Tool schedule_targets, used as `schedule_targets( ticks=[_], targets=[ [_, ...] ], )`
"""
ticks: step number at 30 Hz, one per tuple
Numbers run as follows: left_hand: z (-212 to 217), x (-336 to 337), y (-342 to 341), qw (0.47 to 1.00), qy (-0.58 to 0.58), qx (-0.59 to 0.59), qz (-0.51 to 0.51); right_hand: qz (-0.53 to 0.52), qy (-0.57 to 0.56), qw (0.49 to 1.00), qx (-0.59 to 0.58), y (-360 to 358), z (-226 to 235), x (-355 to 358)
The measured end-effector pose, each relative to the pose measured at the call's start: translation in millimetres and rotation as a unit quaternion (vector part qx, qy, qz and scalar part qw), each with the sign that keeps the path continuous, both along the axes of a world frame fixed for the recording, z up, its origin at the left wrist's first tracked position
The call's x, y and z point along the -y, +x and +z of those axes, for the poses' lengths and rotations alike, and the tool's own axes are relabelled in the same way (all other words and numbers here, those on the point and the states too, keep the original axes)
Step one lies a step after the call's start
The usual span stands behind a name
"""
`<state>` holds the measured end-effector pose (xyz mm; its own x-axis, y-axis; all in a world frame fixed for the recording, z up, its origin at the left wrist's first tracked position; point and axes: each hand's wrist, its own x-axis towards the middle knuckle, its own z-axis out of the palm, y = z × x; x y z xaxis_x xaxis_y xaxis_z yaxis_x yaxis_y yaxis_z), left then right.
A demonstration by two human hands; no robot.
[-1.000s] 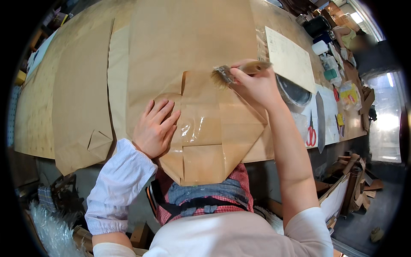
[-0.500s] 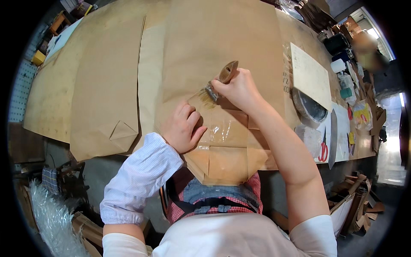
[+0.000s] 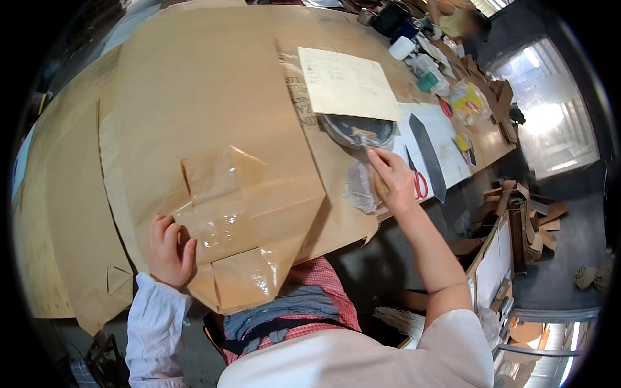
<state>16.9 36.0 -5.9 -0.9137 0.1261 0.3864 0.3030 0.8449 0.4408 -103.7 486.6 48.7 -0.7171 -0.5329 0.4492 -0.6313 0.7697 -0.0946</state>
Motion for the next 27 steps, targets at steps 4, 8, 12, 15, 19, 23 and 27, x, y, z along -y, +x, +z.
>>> schedule_targets(
  ticks=[4, 8, 12, 15, 19, 23, 27],
  targets=[
    [3.2, -1.3, -1.8, 1.000, -0.015, 0.004, -0.009, 0.042, 0.145, 0.988, 0.039, 5.8, -28.4, -69.3],
    [35.1, 15.7, -18.3, 0.996, 0.006, 0.085, 0.001, 0.012, 0.055, 0.991, 0.121, 16.5, 7.3, 18.1],
    [55.7, 34.5, -62.6, 0.951, 0.151, 0.247, 0.110, 0.067, -0.169, 0.944, 0.274, -2.0, 4.3, 132.8],
    [65.5, 42.5, -90.2, 0.921, 0.065, 0.381, 0.046, 0.025, -0.133, 0.846, 0.515, -49.4, -4.3, 157.0],
    [59.6, 34.6, -76.0, 0.955, -0.082, 0.282, -0.051, 0.145, -0.009, 0.895, 0.421, -51.5, 2.5, 148.1],
    [44.2, 30.1, -26.6, 0.982, -0.152, 0.006, -0.111, 0.230, 0.077, 0.963, 0.114, -0.3, -10.5, 144.6],
    [52.0, 11.0, 17.1, 0.968, -0.239, 0.073, -0.037, 0.223, 0.134, 0.957, 0.127, 36.1, 12.0, 143.8]
  ],
)
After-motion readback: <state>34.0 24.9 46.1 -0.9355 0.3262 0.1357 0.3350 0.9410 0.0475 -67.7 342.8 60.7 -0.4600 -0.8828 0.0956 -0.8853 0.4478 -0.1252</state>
